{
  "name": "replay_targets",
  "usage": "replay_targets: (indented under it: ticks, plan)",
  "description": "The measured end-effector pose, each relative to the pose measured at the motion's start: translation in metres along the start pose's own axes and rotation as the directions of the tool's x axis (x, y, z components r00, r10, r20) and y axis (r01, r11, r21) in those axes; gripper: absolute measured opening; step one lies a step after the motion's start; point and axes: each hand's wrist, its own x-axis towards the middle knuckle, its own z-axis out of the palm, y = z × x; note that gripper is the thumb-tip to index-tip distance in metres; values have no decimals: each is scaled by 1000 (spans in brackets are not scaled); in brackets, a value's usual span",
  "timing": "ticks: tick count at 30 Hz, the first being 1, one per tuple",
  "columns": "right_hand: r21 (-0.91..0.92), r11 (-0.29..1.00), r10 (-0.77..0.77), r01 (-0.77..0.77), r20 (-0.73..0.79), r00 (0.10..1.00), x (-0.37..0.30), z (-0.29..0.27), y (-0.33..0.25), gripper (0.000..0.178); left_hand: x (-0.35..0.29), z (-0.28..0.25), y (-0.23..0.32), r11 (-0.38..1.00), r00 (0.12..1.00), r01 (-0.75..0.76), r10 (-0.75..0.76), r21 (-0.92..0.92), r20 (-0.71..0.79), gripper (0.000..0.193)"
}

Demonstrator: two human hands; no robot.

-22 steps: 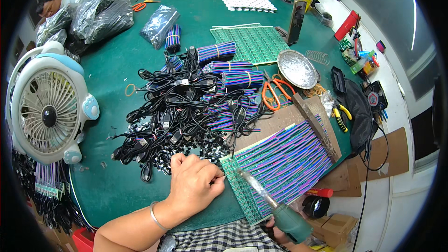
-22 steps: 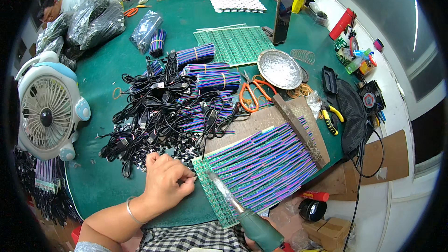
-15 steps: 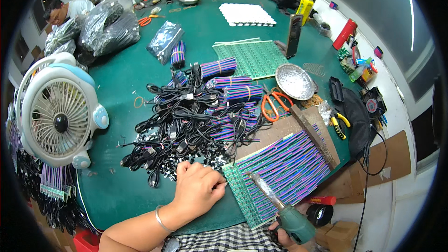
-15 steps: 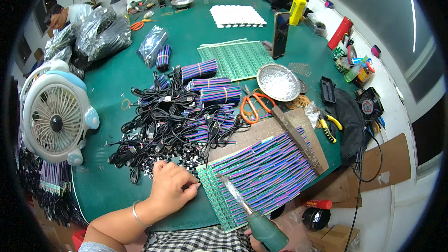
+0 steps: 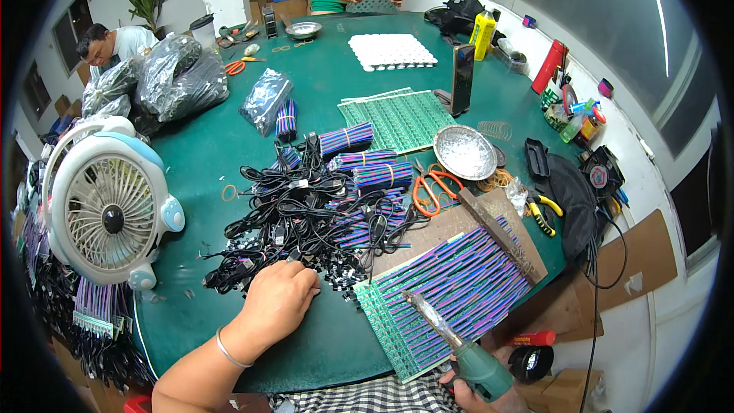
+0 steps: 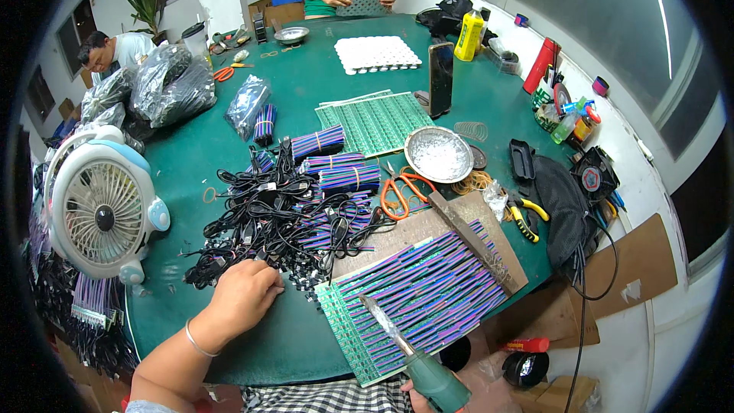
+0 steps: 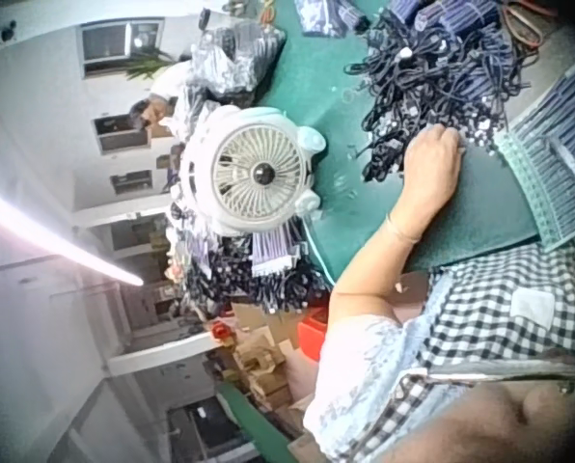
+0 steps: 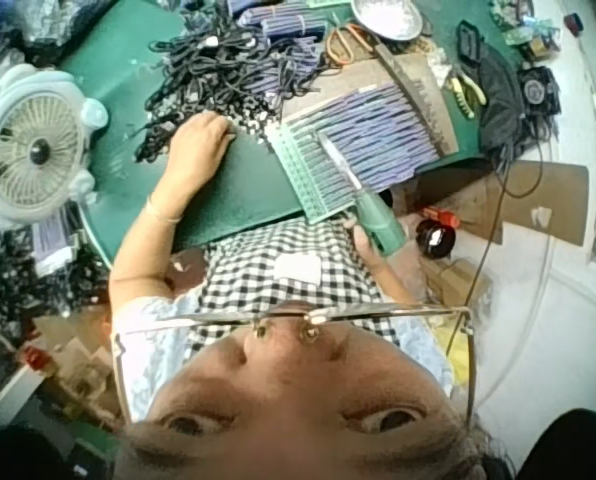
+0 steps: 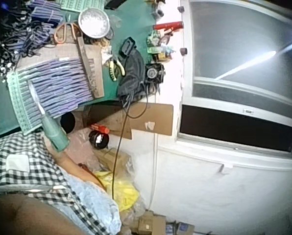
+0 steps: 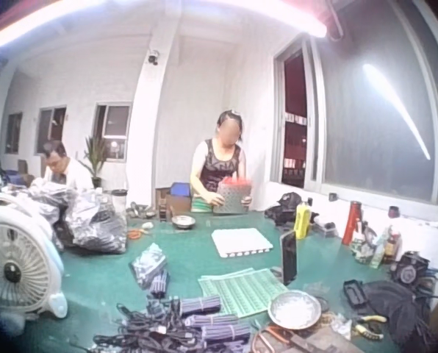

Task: The person solders ribbon cables onto circuit boards using a soldering iron, attaches small electronic components by hand, and heats the connections with the soldering iron.

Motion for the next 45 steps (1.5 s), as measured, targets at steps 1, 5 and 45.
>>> replay_targets:
  ticks: [1,5,45]
  plan:
    - [5,1000,-11,11,1,1000,0,0,-2,8,1,-1,0,1000,1000,-25,25,8,8,7]
    - [19,998,-57,57,-1,998,4,1,-10,9,2,-10,2,986,993,-116,112,118,46,7]
    - [702,702,73,-119,95,993,26,37,-41,34,-10,-19,54,668,992,-113,113,-736,-50,15]
